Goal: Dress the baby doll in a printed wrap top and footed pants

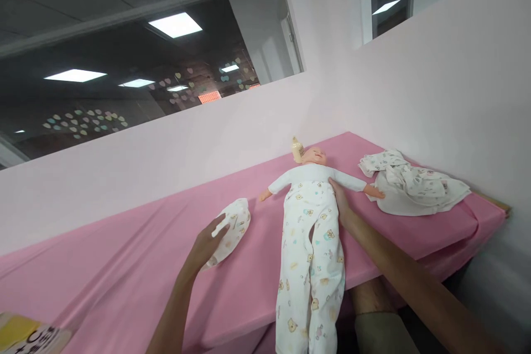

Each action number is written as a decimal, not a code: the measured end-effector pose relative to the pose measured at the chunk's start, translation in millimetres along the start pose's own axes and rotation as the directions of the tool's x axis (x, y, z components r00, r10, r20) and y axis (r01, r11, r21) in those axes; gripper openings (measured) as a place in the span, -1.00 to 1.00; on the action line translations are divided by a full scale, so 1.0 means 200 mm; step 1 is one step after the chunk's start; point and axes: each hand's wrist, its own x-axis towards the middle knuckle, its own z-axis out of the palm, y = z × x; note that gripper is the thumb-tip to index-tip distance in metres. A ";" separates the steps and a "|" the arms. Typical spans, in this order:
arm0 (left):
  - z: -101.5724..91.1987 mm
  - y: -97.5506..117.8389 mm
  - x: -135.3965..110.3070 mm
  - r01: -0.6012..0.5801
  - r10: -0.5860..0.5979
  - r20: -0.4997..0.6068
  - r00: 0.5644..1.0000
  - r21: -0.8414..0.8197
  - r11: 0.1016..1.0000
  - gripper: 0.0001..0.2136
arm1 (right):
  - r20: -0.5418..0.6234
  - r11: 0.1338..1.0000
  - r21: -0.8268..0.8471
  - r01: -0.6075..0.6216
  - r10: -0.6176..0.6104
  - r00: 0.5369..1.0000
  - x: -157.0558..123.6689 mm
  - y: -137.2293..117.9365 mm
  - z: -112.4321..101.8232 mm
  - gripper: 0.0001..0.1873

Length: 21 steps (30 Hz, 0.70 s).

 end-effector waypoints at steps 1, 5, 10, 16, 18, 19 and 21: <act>0.01 -0.02 0.00 -0.004 0.005 -0.013 1.000 0.062 0.998 -0.34 | -0.007 1.000 0.015 -0.012 0.012 1.000 0.00 0.00 0.00 -0.43; 0.14 -0.12 0.00 -0.095 0.049 0.131 0.990 0.371 0.924 -0.43 | -0.032 0.998 0.057 -0.029 0.030 0.999 0.01 0.01 0.00 -0.53; 0.23 -0.21 0.06 0.027 0.024 -0.088 0.996 0.538 0.842 -0.52 | 0.000 0.998 0.055 -0.022 0.022 1.000 0.01 0.00 0.01 -0.54; 0.23 -0.06 0.12 0.032 0.113 -0.331 0.937 0.401 0.916 -0.60 | -0.034 0.998 -0.064 0.008 -0.010 0.999 0.02 0.01 0.00 -0.53; 0.29 0.12 0.10 -0.122 0.160 -0.278 0.947 0.147 0.982 -0.61 | -0.025 0.996 -0.088 -0.004 0.002 1.000 0.02 0.01 0.00 -0.50; 0.33 0.23 0.08 -0.165 0.149 -0.233 0.961 -0.048 0.985 -0.59 | -0.006 0.996 -0.093 -0.008 0.008 1.000 0.03 0.01 0.00 -0.47; 0.41 0.46 0.06 -0.153 0.157 -0.029 0.987 -0.439 0.885 -0.51 | 0.040 0.994 -0.111 -0.006 0.010 0.999 0.03 0.02 -0.01 -0.40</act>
